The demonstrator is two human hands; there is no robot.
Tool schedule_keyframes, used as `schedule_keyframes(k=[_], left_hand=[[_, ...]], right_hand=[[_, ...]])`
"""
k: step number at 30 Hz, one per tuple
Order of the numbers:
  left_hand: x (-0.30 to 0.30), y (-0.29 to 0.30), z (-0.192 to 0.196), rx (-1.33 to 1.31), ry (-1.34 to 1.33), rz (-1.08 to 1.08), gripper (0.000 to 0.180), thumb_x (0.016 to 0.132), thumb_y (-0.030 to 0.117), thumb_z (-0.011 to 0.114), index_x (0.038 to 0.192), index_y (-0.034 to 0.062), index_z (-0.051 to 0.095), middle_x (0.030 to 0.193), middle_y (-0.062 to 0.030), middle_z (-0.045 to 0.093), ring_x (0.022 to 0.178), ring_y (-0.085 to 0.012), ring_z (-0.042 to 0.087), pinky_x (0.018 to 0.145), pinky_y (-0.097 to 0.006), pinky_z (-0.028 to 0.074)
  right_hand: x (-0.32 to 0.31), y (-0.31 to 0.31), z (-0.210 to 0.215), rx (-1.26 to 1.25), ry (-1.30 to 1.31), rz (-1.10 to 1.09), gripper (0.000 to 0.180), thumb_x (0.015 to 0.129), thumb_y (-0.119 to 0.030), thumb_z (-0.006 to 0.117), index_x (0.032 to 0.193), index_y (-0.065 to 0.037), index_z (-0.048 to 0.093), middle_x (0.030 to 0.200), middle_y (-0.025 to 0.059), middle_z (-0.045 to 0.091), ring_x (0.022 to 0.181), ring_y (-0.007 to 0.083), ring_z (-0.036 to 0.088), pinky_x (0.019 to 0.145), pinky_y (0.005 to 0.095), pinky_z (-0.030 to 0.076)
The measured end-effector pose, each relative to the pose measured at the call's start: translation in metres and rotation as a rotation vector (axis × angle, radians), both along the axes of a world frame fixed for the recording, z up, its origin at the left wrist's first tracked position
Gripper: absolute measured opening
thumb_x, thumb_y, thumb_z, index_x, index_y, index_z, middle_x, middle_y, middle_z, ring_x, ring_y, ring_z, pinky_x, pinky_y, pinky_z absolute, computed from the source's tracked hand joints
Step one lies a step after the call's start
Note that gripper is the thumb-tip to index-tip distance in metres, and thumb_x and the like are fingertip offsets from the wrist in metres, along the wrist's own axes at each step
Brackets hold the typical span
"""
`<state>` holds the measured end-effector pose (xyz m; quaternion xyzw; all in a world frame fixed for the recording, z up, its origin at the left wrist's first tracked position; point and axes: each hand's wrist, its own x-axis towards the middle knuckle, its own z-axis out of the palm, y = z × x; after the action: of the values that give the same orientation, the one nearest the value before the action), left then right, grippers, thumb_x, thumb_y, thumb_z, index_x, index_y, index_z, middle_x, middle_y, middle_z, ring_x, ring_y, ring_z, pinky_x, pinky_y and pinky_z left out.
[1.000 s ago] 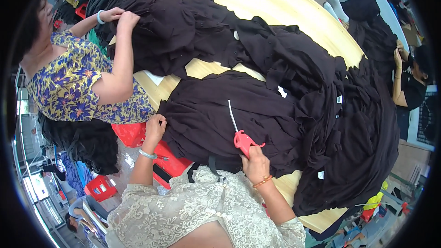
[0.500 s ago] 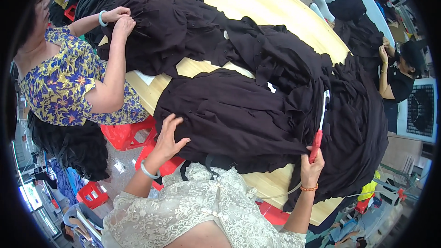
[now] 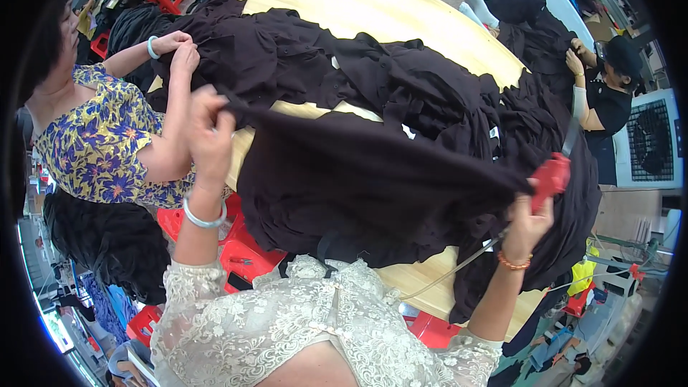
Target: Trimming loose threads from black shirts using scissors and inspecting the garments.
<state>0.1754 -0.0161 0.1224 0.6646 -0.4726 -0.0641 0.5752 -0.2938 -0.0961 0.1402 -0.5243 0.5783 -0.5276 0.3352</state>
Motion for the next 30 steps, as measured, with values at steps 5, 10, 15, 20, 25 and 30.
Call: schedule_keyframes(k=[5, 10, 15, 20, 25, 30], left_hand=[[-0.016, -0.007, 0.084, -0.311, -0.559, -0.076, 0.026, 0.074, -0.012, 0.061, 0.095, 0.0031, 0.057, 0.122, -0.0178, 0.056, 0.115, -0.0321, 0.054, 0.094, -0.037, 0.044], [-0.004, 0.071, 0.017, 0.273, -0.548, -0.531, 0.025, 0.063, -0.009, 0.062, 0.080, 0.0074, 0.056, 0.086, -0.0058, 0.062, 0.089, -0.0261, 0.059, 0.088, -0.041, 0.040], [-0.027, 0.160, -0.083, 0.757, -0.460, -0.662, 0.011, 0.067, 0.003, 0.066, 0.073, 0.0084, 0.059, 0.076, -0.0049, 0.058, 0.085, -0.0248, 0.054, 0.080, -0.039, 0.038], [-0.061, 0.145, -0.096, 0.832, -0.210, -0.535, 0.026, 0.073, 0.016, 0.075, 0.094, 0.0049, 0.064, 0.084, -0.0094, 0.061, 0.086, -0.0264, 0.058, 0.079, -0.038, 0.043], [-0.077, 0.110, -0.135, 0.731, 0.962, -0.290, 0.051, 0.077, 0.015, 0.079, 0.118, -0.0024, 0.055, 0.090, -0.0021, 0.060, 0.081, -0.0068, 0.057, 0.074, -0.022, 0.049], [-0.100, 0.082, -0.138, 0.761, 0.484, -0.274, 0.048, 0.072, 0.022, 0.082, 0.106, -0.0018, 0.059, 0.089, -0.0044, 0.060, 0.080, -0.0115, 0.055, 0.076, -0.027, 0.049]], right_hand=[[-0.052, 0.002, 0.025, -0.239, 0.054, -0.115, 0.020, 0.095, -0.006, 0.057, 0.114, -0.007, 0.061, 0.067, -0.0050, 0.049, 0.052, 0.0033, 0.038, 0.048, 0.0193, 0.030], [-0.058, 0.052, 0.009, 0.211, 0.530, 0.090, 0.026, 0.074, 0.010, 0.055, 0.097, -0.001, 0.061, 0.079, -0.0009, 0.057, 0.072, 0.0109, 0.053, 0.068, 0.0258, 0.044], [-0.073, 0.117, -0.068, 0.681, 0.908, 0.397, 0.026, 0.066, -0.005, 0.076, 0.084, 0.000, 0.057, 0.073, 0.0224, 0.060, 0.071, 0.0407, 0.061, 0.068, 0.0419, 0.049], [-0.047, 0.124, -0.077, 0.659, 1.243, 0.245, 0.028, 0.076, -0.020, 0.074, 0.085, 0.001, 0.057, 0.083, 0.0225, 0.061, 0.081, 0.0426, 0.062, 0.071, 0.0483, 0.050], [-0.014, 0.106, -0.059, 0.309, 1.181, 0.288, 0.019, 0.087, -0.010, 0.063, 0.098, -0.001, 0.051, 0.112, 0.0218, 0.049, 0.081, 0.0433, 0.061, 0.068, 0.0485, 0.051], [0.045, 0.110, -0.044, 0.436, 0.823, 0.512, 0.024, 0.087, -0.015, 0.064, 0.100, -0.006, 0.047, 0.076, 0.0228, 0.059, 0.075, 0.0459, 0.060, 0.064, 0.0496, 0.048]])
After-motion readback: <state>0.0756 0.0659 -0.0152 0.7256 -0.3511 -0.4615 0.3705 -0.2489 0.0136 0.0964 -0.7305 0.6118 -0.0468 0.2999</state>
